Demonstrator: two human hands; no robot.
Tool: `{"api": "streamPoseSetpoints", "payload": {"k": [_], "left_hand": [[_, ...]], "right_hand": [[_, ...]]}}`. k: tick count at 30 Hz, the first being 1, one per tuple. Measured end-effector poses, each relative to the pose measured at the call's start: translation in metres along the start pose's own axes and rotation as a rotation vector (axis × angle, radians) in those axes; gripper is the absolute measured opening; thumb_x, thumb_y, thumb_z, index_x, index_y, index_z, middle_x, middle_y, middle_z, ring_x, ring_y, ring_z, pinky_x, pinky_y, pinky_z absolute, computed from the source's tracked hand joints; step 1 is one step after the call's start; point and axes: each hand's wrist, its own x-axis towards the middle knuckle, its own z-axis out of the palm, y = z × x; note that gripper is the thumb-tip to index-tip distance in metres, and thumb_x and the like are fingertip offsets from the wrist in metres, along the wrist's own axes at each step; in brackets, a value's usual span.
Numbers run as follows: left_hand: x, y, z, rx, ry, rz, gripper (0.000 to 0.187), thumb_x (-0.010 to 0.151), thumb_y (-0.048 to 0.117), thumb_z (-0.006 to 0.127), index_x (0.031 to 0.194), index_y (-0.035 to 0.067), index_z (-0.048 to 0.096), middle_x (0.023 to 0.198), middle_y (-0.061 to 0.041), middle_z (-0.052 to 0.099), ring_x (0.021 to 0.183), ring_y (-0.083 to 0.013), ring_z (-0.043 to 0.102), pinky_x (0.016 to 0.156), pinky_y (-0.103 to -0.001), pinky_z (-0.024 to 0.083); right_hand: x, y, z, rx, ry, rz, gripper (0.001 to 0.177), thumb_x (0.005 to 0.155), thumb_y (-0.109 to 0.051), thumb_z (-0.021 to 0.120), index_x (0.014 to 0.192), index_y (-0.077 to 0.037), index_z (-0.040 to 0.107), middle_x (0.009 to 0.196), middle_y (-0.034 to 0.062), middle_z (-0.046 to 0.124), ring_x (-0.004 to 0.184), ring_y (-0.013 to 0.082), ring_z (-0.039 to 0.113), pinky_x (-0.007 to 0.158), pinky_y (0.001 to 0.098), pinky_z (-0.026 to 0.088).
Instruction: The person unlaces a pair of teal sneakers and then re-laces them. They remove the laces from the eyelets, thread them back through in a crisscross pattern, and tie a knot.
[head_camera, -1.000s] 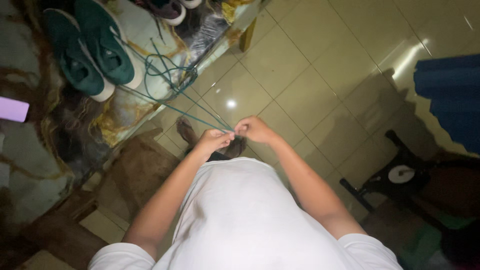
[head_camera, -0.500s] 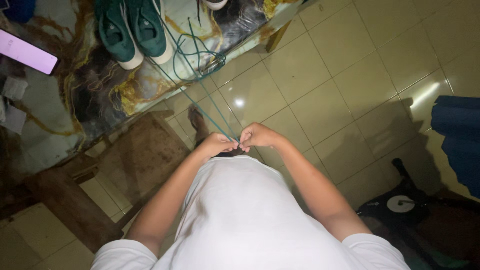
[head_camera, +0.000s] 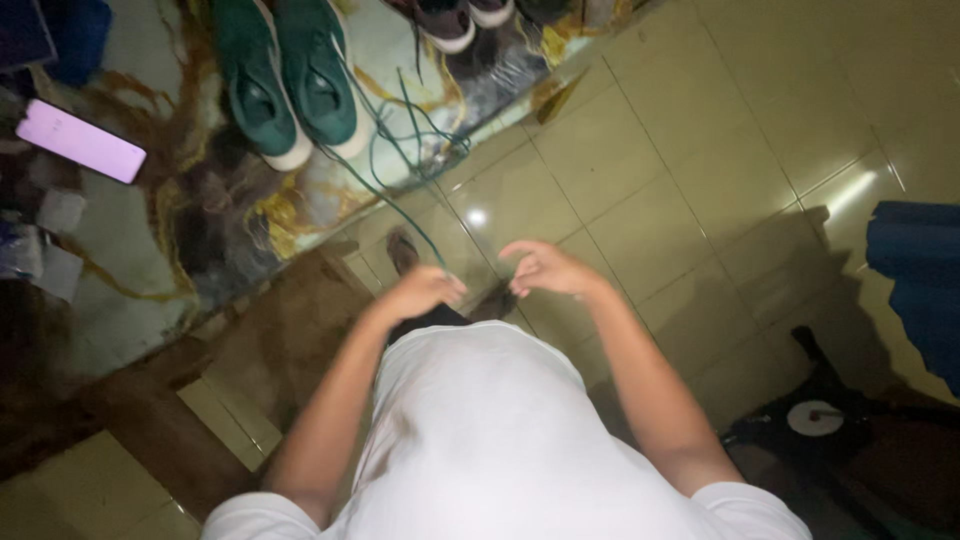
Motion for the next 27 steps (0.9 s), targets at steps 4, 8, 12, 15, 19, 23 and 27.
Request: {"api": "streamPoseSetpoints", "payload": {"k": [4, 8, 12, 15, 19, 23, 27], "left_hand": [[-0.060, 0.059, -0.132, 0.364, 0.353, 0.231, 0.021, 0.099, 0.009, 0.056, 0.099, 0.001, 0.075, 0.103, -0.012, 0.074, 0.099, -0.0246, 0.069, 0.091, -0.037, 0.052], [-0.137, 0.144, -0.236, 0.451, 0.896, 0.546, 0.013, 0.107, 0.007, 0.053, 0.107, 0.001, 0.065, 0.110, -0.013, 0.065, 0.101, -0.0242, 0.062, 0.095, -0.037, 0.051], [-0.157, 0.198, -0.290, -0.240, 0.999, 0.900, 0.032, 0.113, 0.023, 0.042, 0.124, 0.007, 0.067, 0.136, -0.008, 0.061, 0.120, -0.0191, 0.061, 0.104, -0.034, 0.054], [-0.120, 0.196, -0.318, -0.745, 0.826, 0.867, 0.036, 0.098, 0.028, 0.041, 0.119, 0.011, 0.065, 0.128, -0.005, 0.065, 0.117, -0.0126, 0.065, 0.102, -0.029, 0.055], [-0.042, 0.142, -0.325, -0.553, 0.747, 0.717, 0.020, 0.108, 0.018, 0.056, 0.116, 0.001, 0.061, 0.103, -0.006, 0.065, 0.086, -0.0141, 0.061, 0.075, -0.028, 0.049], [0.034, 0.088, -0.313, -0.555, 0.734, 0.375, 0.027, 0.106, 0.024, 0.054, 0.119, 0.008, 0.070, 0.082, 0.002, 0.055, 0.062, -0.0109, 0.048, 0.056, -0.028, 0.042], [0.086, 0.076, -0.319, 0.202, 0.977, 0.405, 0.021, 0.100, 0.027, 0.066, 0.113, 0.013, 0.074, 0.086, -0.011, 0.074, 0.076, -0.0251, 0.073, 0.067, -0.037, 0.056]], "right_hand": [[-0.008, -0.028, -0.046, 0.256, 0.135, -0.171, 0.031, 0.090, -0.004, 0.070, 0.119, 0.005, 0.066, 0.093, 0.0124, 0.072, 0.088, 0.0209, 0.071, 0.083, 0.0344, 0.058], [-0.001, -0.063, -0.073, 0.459, 0.187, -0.510, 0.024, 0.094, -0.003, 0.071, 0.116, 0.005, 0.067, 0.097, 0.0148, 0.073, 0.094, 0.0241, 0.072, 0.101, 0.0423, 0.058], [0.041, -0.098, -0.079, 0.499, 0.206, -0.662, 0.026, 0.095, -0.001, 0.070, 0.120, 0.003, 0.066, 0.100, 0.0132, 0.073, 0.096, 0.0221, 0.071, 0.107, 0.0435, 0.057], [0.100, -0.115, -0.062, 0.381, 0.335, -0.515, 0.024, 0.095, -0.003, 0.071, 0.117, 0.005, 0.067, 0.098, 0.0142, 0.073, 0.092, 0.0223, 0.071, 0.094, 0.0389, 0.057], [0.182, -0.127, -0.008, 0.138, 0.368, -0.365, 0.021, 0.092, -0.008, 0.073, 0.111, 0.002, 0.072, 0.095, 0.0114, 0.074, 0.083, 0.0187, 0.069, 0.080, 0.0324, 0.056], [0.238, -0.141, 0.040, -0.141, 0.411, -0.340, 0.015, 0.090, -0.006, 0.075, 0.104, 0.001, 0.076, 0.100, 0.0059, 0.073, 0.091, 0.0136, 0.067, 0.081, 0.0281, 0.053], [0.275, -0.162, 0.039, -0.225, 0.397, -0.414, 0.011, 0.091, -0.002, 0.072, 0.101, 0.001, 0.075, 0.103, 0.0037, 0.072, 0.095, 0.0114, 0.067, 0.082, 0.0266, 0.056]]}}
